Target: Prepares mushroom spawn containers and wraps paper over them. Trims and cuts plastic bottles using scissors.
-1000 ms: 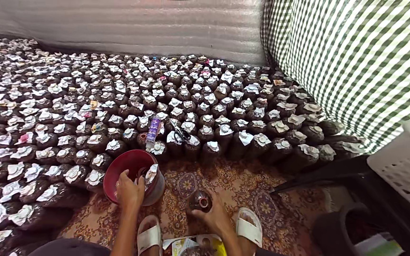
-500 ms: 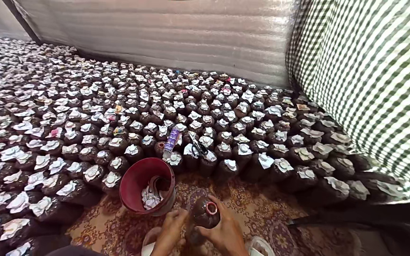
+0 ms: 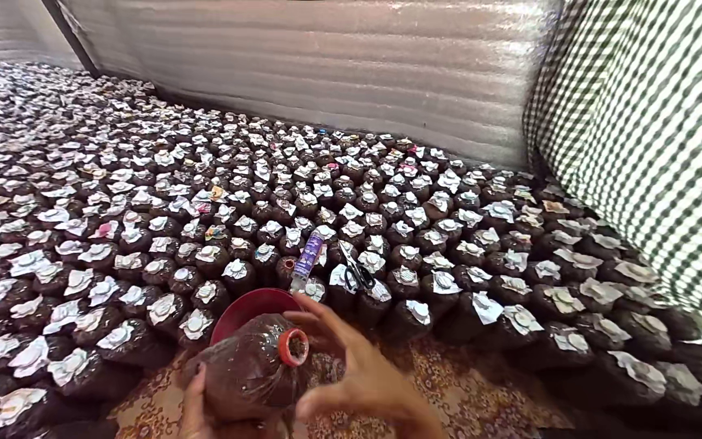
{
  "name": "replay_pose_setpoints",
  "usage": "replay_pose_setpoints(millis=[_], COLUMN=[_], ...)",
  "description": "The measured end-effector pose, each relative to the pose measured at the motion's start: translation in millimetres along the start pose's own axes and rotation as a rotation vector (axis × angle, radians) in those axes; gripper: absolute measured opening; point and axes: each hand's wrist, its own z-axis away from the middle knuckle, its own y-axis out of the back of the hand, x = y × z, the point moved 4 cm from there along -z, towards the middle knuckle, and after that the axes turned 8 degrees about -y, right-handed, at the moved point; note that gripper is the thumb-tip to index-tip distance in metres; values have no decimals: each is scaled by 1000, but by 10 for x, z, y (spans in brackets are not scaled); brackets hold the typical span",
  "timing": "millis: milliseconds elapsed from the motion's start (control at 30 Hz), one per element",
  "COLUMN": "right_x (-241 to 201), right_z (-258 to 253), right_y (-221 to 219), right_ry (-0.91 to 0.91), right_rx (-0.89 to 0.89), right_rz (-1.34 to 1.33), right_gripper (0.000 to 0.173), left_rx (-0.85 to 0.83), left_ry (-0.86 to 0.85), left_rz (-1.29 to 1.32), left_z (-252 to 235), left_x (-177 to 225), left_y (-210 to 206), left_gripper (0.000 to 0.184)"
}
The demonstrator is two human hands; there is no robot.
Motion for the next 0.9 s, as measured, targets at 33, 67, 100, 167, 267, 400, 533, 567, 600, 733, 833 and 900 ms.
replay_pose_setpoints(millis=[33, 67, 100, 167, 267, 400, 533, 567, 600, 733, 833, 900], right_x=[210, 440, 669, 1041, 1386, 1680, 1401, 1199, 1004, 755, 821, 455], right_z=[-111, -237, -378, -651, -977, -1225, -1123, -991, -811, -25, 115, 151], right_y=[204, 440, 680, 1067, 1314, 1415, 1279, 1133, 945, -205, -608, -505], right_ry=[-123, -243, -359, -567, -696, -687, -584, -513, -436, -157, -298, -160], right_rx=[21, 120, 248, 450, 539, 514, 616, 668, 720, 689, 596, 725], right_rz=[-8, 54, 190, 511, 855, 1031, 990, 894, 767, 192, -34, -113], right_gripper=[105, 93, 83, 72, 75, 78, 58, 54, 50, 41, 33, 32], left_rx=[73, 152, 221, 281, 308, 329, 395, 404, 421, 447, 453, 451], left_ry=[-59, -125, -187, -303, -428, -538, -579, -569, -562, -576, -636, -661], left_rz=[-33, -62, -79, -78, -117, -251, -279, -272, -265, -276, -286, -297], left_z=[-58, -108, -150, -230, -347, -363, -359, -360, -366, -418, -431, -426], left_x=[82, 155, 209, 278, 359, 431, 357, 338, 315, 258, 262, 277], left_y=[79, 160, 228, 364, 503, 489, 439, 439, 437, 421, 443, 453], left_gripper=[61, 60, 58, 55, 48, 44, 30, 30, 31, 41, 45, 46])
